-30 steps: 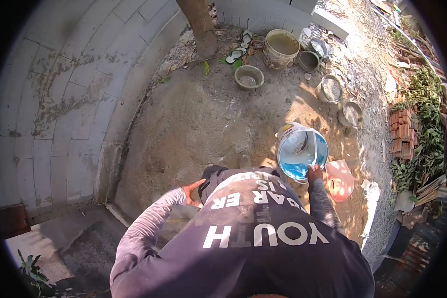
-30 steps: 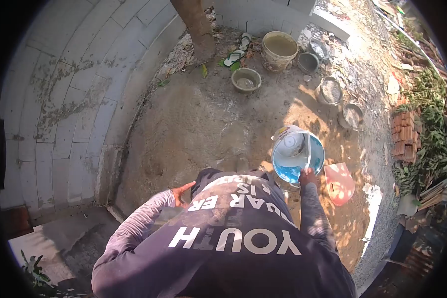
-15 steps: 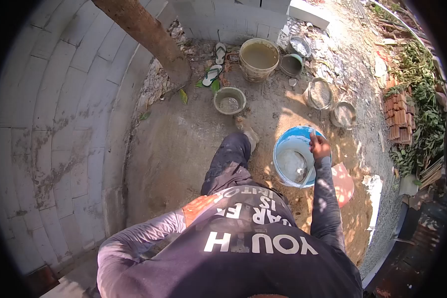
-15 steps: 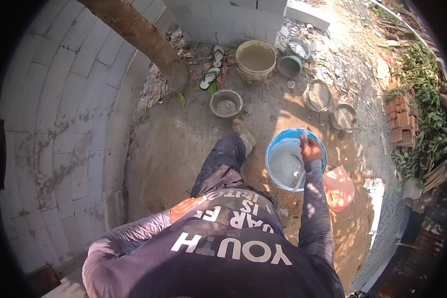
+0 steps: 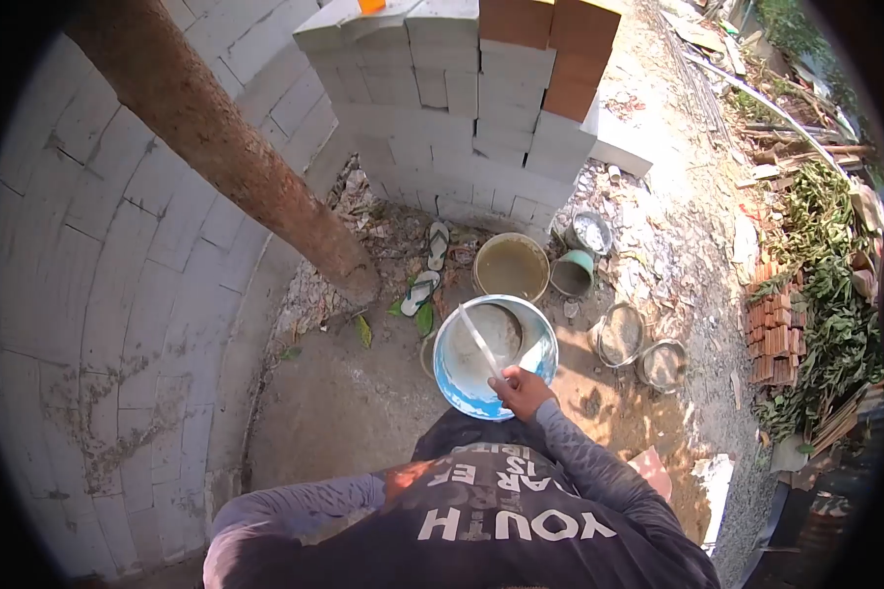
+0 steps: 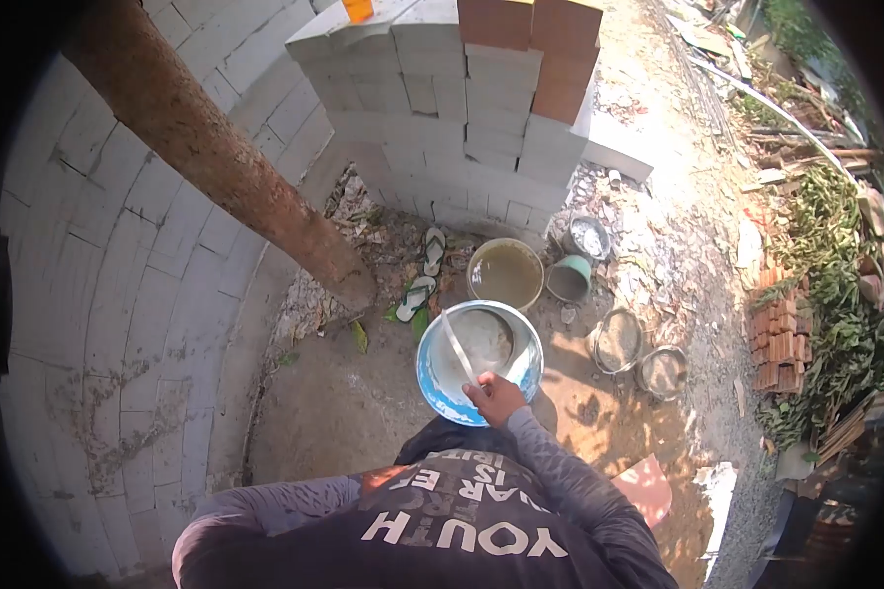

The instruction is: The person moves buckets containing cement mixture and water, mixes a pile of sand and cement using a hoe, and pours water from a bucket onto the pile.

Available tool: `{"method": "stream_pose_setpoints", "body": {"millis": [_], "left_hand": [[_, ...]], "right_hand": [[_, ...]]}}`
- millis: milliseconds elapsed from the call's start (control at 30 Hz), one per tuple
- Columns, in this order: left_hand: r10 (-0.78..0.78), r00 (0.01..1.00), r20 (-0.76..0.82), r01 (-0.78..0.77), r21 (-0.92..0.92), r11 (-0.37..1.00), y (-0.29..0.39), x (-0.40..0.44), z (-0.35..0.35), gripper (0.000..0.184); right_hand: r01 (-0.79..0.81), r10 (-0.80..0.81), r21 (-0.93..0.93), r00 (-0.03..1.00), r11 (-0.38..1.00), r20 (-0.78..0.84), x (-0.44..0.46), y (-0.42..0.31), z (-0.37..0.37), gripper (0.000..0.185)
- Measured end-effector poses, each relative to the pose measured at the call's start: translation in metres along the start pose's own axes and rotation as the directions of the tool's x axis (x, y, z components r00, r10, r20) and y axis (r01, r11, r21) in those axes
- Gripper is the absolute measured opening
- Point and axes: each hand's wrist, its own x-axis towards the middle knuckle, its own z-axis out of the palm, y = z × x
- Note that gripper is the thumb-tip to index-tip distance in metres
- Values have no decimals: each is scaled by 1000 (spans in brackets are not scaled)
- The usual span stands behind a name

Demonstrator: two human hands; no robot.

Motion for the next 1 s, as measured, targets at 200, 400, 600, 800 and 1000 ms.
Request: {"method": "stream_pose_setpoints", "body": {"millis": [200, 400, 600, 800, 1000], "left_hand": [[-232, 930, -284, 198, -144, 970, 2, 28, -38, 95], [-404, 787, -467, 305, -276, 912, 1, 47, -39, 101], [-488, 614, -621, 327, -363, 873, 50, 72, 10, 106], [-451, 303, -840, 222, -398, 890, 140, 143, 55, 112], [-369, -141, -919, 124, -386, 914, 179, 230, 102, 125]], "right_hand": [[406, -413, -141, 911, 903, -22, 117, -146, -33, 44], [434, -425, -373, 898, 820, 112, 325, -228, -33, 62], [415, -380, -624, 903, 662, 197, 483, -243, -10, 63], [456, -198, -836, 889, 306, 413, 556, -148, -29, 55], [845, 458, -132, 404, -517, 792, 545, 77, -34, 43]]}}
